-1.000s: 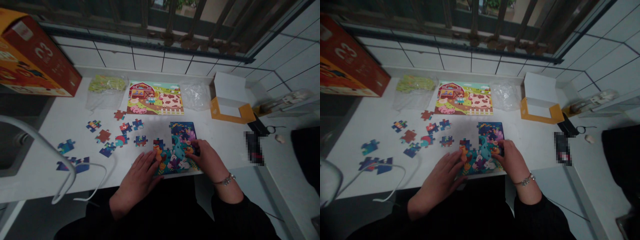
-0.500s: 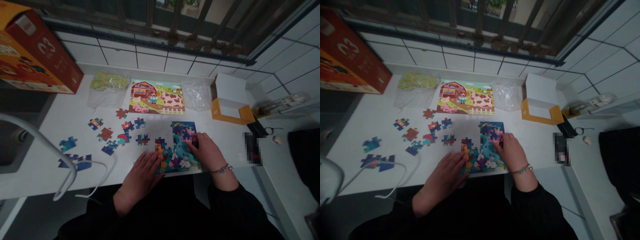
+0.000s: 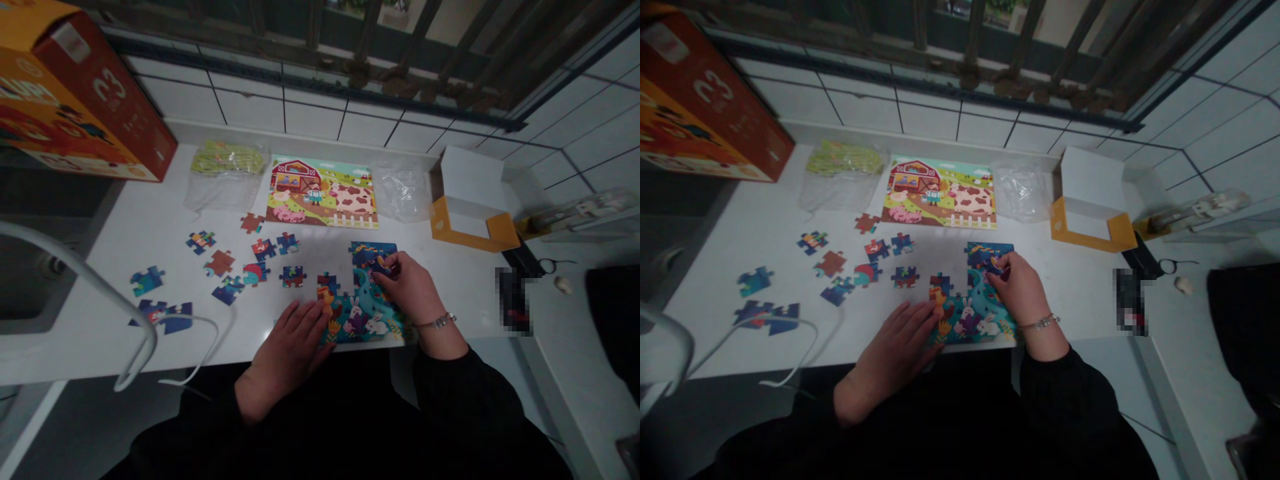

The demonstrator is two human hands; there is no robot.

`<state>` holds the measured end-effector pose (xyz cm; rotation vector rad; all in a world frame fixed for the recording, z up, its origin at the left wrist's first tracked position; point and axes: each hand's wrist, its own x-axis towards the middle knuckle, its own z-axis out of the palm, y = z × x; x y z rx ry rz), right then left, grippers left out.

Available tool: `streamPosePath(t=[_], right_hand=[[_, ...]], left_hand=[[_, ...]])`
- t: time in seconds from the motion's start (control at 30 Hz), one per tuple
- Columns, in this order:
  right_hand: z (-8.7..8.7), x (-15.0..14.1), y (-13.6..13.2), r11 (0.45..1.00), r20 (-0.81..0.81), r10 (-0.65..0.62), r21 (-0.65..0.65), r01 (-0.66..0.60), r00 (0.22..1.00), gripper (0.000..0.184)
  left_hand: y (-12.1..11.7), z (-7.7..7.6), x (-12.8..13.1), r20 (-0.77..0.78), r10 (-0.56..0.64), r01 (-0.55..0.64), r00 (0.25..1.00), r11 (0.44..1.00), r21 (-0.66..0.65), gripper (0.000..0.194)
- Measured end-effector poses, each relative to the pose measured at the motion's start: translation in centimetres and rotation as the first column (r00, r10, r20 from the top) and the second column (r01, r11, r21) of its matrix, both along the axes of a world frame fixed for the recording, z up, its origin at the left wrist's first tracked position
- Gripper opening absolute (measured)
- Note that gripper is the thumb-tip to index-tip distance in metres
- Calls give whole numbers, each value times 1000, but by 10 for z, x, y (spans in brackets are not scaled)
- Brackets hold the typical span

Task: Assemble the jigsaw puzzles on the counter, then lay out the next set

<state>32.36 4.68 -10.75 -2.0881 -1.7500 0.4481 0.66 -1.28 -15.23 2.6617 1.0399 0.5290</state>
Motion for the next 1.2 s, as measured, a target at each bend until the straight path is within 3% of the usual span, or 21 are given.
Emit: streamPosePath(t=[0.13, 0.23, 0.3, 0.47, 0.63, 0.7, 0.83, 1.0, 1.1, 1.2], right_hand=[[1, -17, -7, 997, -287, -74, -31, 68, 955, 28], [-6, -34, -13, 995, -586, -101, -64, 79, 804, 45], [-11, -45, -16, 994, -678, -97, -103, 37, 728, 59], [-18, -58, -19, 987, -697, -104, -161, -13, 710, 39], [-21, -61, -15, 985, -685, -140, -170, 29, 715, 36], [-20, -64, -13, 984, -725, -150, -176, 30, 672, 36], [-16, -73, -8, 987, -794, -135, -161, 10, 593, 59], [-12, -80, -3, 991, -714, -79, -133, -23, 695, 29], [-10, -82, 2, 990, -666, -98, -141, 5, 740, 32], [-12, -83, 7, 990, -695, -107, -144, 8, 711, 35]], left_hand=[[0, 1, 0, 5, -4, 4, 1000, 1000, 9, 53], [0, 4, 0, 9, -2, 2, 1000, 1000, -2, 51], [1, 5, -1, 26, 12, -11, 1000, 1000, -28, 48], [14, 7, -7, 73, 109, -108, 991, 994, -20, 44], [37, 6, -18, -3, 208, -208, 978, 978, 9, 49], [43, 7, -22, -1, 244, -244, 970, 970, 7, 44], [46, 10, -25, 35, 289, -289, 957, 957, -10, 36], [44, 9, -24, 61, 296, -296, 953, 955, -11, 32], [44, 8, -25, 71, 270, -270, 960, 963, -6, 31], [43, 9, -26, 91, 229, -230, 969, 973, 0, 31]])
